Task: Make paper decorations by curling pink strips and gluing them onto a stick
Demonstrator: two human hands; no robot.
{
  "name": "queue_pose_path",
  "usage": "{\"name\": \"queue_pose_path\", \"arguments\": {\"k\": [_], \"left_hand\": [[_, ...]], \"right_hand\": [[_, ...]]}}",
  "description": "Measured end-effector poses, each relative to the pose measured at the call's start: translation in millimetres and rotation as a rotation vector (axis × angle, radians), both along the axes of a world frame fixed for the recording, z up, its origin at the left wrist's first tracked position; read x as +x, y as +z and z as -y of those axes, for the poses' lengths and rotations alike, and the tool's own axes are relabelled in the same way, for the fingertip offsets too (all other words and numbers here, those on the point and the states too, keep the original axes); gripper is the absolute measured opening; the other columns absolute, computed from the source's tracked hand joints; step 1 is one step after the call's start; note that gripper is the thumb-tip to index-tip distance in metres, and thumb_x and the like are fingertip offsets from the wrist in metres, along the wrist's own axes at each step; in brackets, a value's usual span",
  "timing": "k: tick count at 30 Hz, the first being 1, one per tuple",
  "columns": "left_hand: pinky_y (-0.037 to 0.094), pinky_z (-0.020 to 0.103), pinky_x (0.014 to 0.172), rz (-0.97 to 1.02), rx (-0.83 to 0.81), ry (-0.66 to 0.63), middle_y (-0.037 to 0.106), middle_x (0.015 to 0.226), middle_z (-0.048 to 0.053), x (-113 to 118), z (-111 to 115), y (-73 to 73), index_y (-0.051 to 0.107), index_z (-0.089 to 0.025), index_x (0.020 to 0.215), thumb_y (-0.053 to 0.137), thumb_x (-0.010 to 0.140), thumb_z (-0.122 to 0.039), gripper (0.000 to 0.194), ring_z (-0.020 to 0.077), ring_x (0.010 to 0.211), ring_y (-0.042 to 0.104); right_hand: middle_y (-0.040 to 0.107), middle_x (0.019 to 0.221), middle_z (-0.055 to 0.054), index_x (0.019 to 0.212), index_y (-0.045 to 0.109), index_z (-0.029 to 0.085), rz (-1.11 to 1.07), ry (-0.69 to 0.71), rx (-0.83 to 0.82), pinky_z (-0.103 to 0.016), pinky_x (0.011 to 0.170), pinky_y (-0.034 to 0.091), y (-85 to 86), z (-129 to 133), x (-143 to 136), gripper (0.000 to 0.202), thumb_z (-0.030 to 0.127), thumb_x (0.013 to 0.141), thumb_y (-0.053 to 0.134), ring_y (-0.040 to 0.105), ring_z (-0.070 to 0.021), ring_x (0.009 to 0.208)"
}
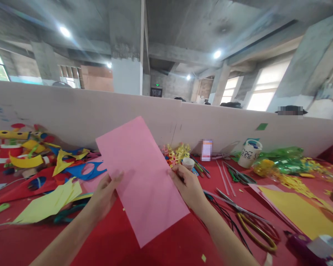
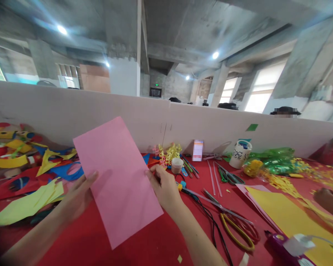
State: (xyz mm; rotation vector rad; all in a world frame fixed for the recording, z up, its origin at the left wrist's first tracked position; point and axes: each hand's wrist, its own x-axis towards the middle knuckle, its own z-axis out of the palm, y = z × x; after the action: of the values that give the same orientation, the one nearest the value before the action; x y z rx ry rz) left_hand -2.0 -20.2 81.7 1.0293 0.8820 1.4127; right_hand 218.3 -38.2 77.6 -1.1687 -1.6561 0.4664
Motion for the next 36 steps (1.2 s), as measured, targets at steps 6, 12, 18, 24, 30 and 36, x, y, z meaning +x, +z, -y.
{"name": "queue_pose_path", "arguments": {"k": [6, 12, 18, 24, 30, 36], "left_hand": [[0.055, 0.027, 0.066, -0.033, 0.025, 0.045, 0.072, 0.091, 0.005, -0.8, -5.3, -4.3, 0.066, -0.019, 0.093, 0.074, 0.061, -0.035, 0.037, 0.0225, 0.083, 0.066], [0.054, 0.025, 0.063, 0.064, -0.020, 0.148, 0.073, 0.082, 0.002, -2.9, -6.2, 1.6, 0.068, -0.020, 0.085, 0.079, 0.052, -0.033, 0.038, 0.0197, 0.075, 0.067], [0.054, 0.026, 0.063, 0.016, 0.021, 0.161, 0.073, 0.081, 0.004, -0.7, -5.1, 0.9, 0.068, -0.018, 0.086, 0.078, 0.054, -0.036, 0.038, 0.0211, 0.078, 0.067], [0.053, 0.021, 0.062, -0.007, 0.086, 0.356, 0.073, 0.081, 0.000, -5.2, -5.4, 9.0, 0.068, -0.020, 0.087, 0.076, 0.056, -0.037, 0.036, 0.0187, 0.080, 0.066], [0.050, 0.019, 0.047, -0.019, -0.021, 0.363, 0.070, 0.063, -0.002, -15.3, -5.5, 15.2, 0.064, -0.015, 0.095, 0.072, 0.063, -0.034, 0.038, 0.0116, 0.047, 0.061], [0.031, 0.016, 0.024, 0.024, -0.106, 0.398, 0.059, 0.041, -0.006, -15.8, -3.0, 27.0, 0.063, -0.014, 0.077, 0.068, 0.065, -0.027, 0.019, 0.0085, 0.025, 0.046]], "right_hand": [[0.040, 0.059, 0.003, 0.071, 0.047, 0.019, 0.016, 0.138, -0.111, -0.021, 0.047, 0.028, -7.3, -6.4, 3.7, 0.033, 0.045, 0.088, 0.035, 0.037, -0.0101, 0.053], [0.032, 0.055, 0.005, 0.067, 0.042, 0.019, 0.058, 0.114, -0.143, -0.021, 0.045, 0.024, -12.8, -8.3, -1.9, 0.031, 0.044, 0.086, 0.040, 0.031, -0.0087, 0.050], [0.033, 0.052, 0.006, 0.068, 0.042, 0.020, 0.050, 0.107, -0.165, -0.020, 0.042, 0.024, -12.1, -6.7, -4.0, 0.033, 0.047, 0.087, 0.036, 0.033, -0.0084, 0.045], [0.036, 0.041, 0.006, 0.069, 0.049, 0.019, 0.111, 0.011, -0.248, -0.020, 0.040, 0.026, 0.5, -3.2, 14.6, 0.042, 0.051, 0.088, 0.029, 0.037, -0.0096, 0.037], [0.055, 0.055, 0.000, 0.063, 0.057, 0.017, 0.355, -0.259, -0.175, -0.021, 0.048, 0.031, 22.6, -0.1, 70.6, 0.044, 0.050, 0.084, 0.036, 0.049, -0.0119, 0.050], [0.066, 0.068, -0.005, 0.075, 0.063, 0.016, 0.737, -0.389, -0.470, -0.021, 0.052, 0.034, 5.0, -9.1, 118.5, 0.017, 0.022, 0.078, 0.048, 0.058, -0.0143, 0.060]]}}
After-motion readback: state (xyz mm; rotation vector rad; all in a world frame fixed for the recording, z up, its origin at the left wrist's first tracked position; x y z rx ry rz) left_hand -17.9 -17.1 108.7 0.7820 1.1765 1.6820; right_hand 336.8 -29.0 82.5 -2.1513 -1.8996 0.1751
